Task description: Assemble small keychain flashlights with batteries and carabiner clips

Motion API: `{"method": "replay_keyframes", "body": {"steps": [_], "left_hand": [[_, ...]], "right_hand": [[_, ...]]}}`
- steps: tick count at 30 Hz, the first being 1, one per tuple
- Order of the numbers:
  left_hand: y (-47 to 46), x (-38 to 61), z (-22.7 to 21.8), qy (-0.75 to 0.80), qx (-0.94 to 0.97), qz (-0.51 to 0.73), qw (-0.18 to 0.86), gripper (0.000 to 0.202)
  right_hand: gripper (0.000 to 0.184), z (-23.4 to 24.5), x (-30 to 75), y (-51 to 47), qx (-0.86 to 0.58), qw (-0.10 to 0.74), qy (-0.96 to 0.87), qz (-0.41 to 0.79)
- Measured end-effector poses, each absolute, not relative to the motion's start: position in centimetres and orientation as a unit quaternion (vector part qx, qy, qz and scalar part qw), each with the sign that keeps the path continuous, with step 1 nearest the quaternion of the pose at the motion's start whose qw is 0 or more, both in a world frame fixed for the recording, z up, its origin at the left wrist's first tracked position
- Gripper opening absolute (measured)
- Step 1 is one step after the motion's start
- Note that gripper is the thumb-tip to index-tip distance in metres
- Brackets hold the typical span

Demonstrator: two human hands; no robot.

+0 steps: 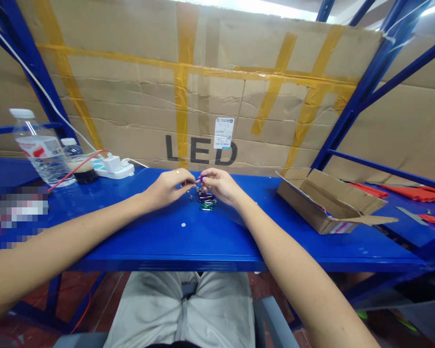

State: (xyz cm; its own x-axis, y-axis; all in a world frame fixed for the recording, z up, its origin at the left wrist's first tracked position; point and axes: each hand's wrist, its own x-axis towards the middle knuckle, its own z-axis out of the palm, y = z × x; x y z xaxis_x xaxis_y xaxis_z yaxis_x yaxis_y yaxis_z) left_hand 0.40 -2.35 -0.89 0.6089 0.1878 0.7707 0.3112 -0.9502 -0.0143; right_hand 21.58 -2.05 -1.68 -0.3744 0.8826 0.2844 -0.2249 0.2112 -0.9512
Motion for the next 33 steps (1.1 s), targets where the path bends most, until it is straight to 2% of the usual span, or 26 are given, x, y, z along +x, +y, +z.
{"method": "replay_keyframes", "body": {"steps": [15,20,24,28,33], "left_hand": [[-2.12,0.43,-1.21,-0.134,-0.893,-0.420,0.088,0.010],[-1.95,0.46,-1.30,-0.118,-0.896,-0.419,0.089,0.014],[-1.98,0.45,-1.26,-0.127,-0.898,-0.411,0.091,0.014],[-2.26,0.43,-1.15,-0.124,-0.896,-0.416,0.091,0.013],[-2.80,0.24,-0.61,-0.157,-0.895,-0.411,0.068,0.009]], "right_hand": [[0.024,-2.09,21.53,-2.19,-0.253,0.458,-0.582,0.623],[0.026,-2.00,21.55,-2.33,-0.246,0.446,-0.612,0.605],[0.025,-1.93,21.48,-2.49,-0.280,0.425,-0.657,0.556],[0.019,-1.78,21.17,-2.65,-0.314,0.403,-0.727,0.459],[0.015,-1.42,21.11,-2.71,-0.338,0.422,-0.762,0.356]]}}
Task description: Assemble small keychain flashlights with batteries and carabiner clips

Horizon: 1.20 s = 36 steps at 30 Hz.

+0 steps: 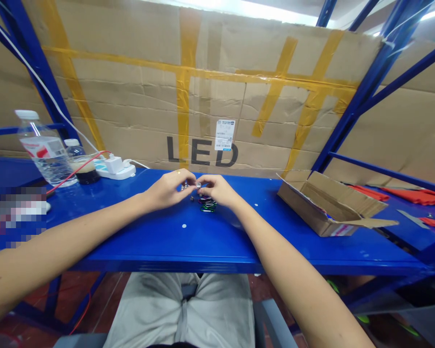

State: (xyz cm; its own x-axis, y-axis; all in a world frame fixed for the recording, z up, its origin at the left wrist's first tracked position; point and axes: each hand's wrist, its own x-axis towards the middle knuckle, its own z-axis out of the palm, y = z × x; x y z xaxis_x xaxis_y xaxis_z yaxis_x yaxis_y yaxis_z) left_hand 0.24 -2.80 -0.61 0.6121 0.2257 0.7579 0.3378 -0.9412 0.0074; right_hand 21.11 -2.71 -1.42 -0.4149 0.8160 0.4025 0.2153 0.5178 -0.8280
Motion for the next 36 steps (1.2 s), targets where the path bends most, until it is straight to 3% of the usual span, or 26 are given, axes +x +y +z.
{"method": "replay_keyframes", "body": {"steps": [5,14,22,36], "left_hand": [[-1.5,-0.7,-0.1,-0.226,-0.893,-0.380,0.089,0.015],[1.2,-2.6,-0.8,-0.354,-0.928,-0.099,0.053,0.020],[1.3,-2.3,-0.9,-0.298,-0.950,-0.075,0.061,0.021],[0.1,-1.8,-0.5,-0.272,-0.957,-0.088,-0.050,0.010]], "right_hand": [[0.017,-1.1,21.2,-2.8,-0.362,0.418,-0.780,0.293],[0.020,-1.8,21.4,-2.1,-0.414,0.372,-0.765,0.323],[0.019,-1.8,21.3,-2.3,-0.413,0.356,-0.773,0.325],[0.017,-1.4,21.1,-2.9,-0.413,0.358,-0.788,0.284]]}}
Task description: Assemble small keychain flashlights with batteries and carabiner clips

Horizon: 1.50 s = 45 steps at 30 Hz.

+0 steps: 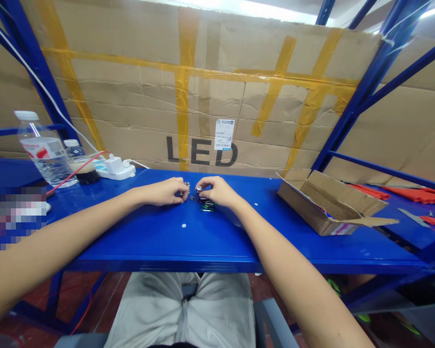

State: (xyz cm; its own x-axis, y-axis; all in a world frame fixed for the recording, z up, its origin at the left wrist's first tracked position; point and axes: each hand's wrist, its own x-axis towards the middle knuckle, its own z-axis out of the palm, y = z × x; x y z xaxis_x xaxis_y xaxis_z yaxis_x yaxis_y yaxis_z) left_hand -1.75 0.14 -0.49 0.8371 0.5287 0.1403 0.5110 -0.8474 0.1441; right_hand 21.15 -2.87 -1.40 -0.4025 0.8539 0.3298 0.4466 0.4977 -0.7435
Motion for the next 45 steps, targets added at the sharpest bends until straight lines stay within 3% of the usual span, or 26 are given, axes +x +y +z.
{"method": "replay_keyframes", "body": {"steps": [13,24,33,45], "left_hand": [[-0.1,-1.8,0.3,0.260,0.949,0.074,0.162,0.015],[0.1,-2.4,0.1,0.284,0.955,0.048,0.067,0.010],[-1.9,-0.5,0.3,0.239,0.934,0.265,-0.030,0.019],[-2.1,0.0,-0.8,0.202,0.936,0.283,-0.053,0.021]], "right_hand": [[0.017,-1.5,21.2,-2.8,-0.418,0.354,-0.784,0.292],[0.016,-1.7,21.3,-2.6,-0.415,0.354,-0.783,0.299],[0.016,-1.5,21.3,-2.7,-0.414,0.356,-0.782,0.300],[0.015,-1.7,21.2,-2.7,-0.401,0.345,-0.804,0.272]]}}
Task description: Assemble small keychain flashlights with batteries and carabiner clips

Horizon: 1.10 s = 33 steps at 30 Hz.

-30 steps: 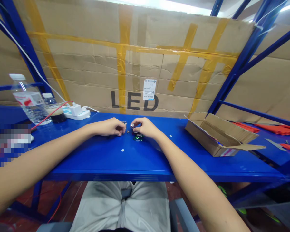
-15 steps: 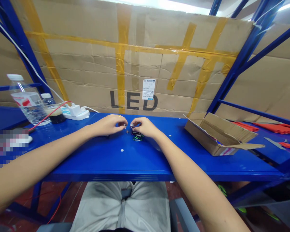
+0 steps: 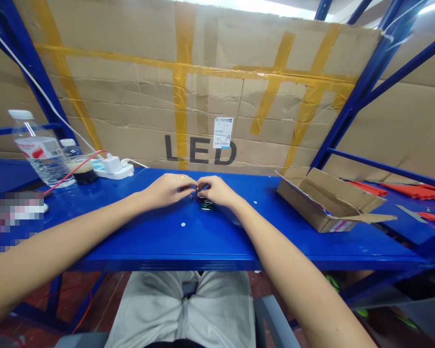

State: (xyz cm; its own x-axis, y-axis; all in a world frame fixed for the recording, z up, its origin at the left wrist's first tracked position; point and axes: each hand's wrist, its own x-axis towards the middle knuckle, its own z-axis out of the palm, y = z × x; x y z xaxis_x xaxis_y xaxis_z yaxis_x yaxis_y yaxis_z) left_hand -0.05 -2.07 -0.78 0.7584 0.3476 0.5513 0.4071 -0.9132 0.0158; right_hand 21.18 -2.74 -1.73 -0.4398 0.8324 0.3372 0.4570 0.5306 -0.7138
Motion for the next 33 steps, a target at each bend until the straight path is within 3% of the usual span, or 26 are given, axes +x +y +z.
{"method": "replay_keyframes", "body": {"steps": [7,11,18,22,25,33], "left_hand": [[-1.6,-0.7,-0.1,-0.238,-0.930,-0.275,0.060,0.022],[-0.4,-1.9,0.4,-0.301,-0.929,-0.196,0.087,0.021],[0.8,-2.8,-0.4,-0.339,-0.936,-0.079,0.050,0.018],[0.8,-2.7,-0.4,-0.337,-0.938,-0.072,0.028,0.017],[0.6,-2.7,0.0,-0.344,-0.937,-0.056,-0.006,0.015],[-0.1,-2.3,0.2,-0.358,-0.925,-0.073,-0.103,0.026]], "right_hand": [[0.016,-1.7,21.2,-2.7,-0.410,0.355,-0.790,0.288],[0.017,-1.7,21.2,-2.7,-0.414,0.369,-0.770,0.315],[0.025,-0.9,21.3,-3.1,-0.363,0.424,-0.682,0.473],[0.025,-0.2,21.6,-3.9,-0.341,0.312,-0.709,0.533],[0.024,0.1,21.6,-4.2,-0.354,0.219,-0.774,0.477],[0.024,-0.4,21.5,-3.6,-0.376,0.187,-0.830,0.368]]}}
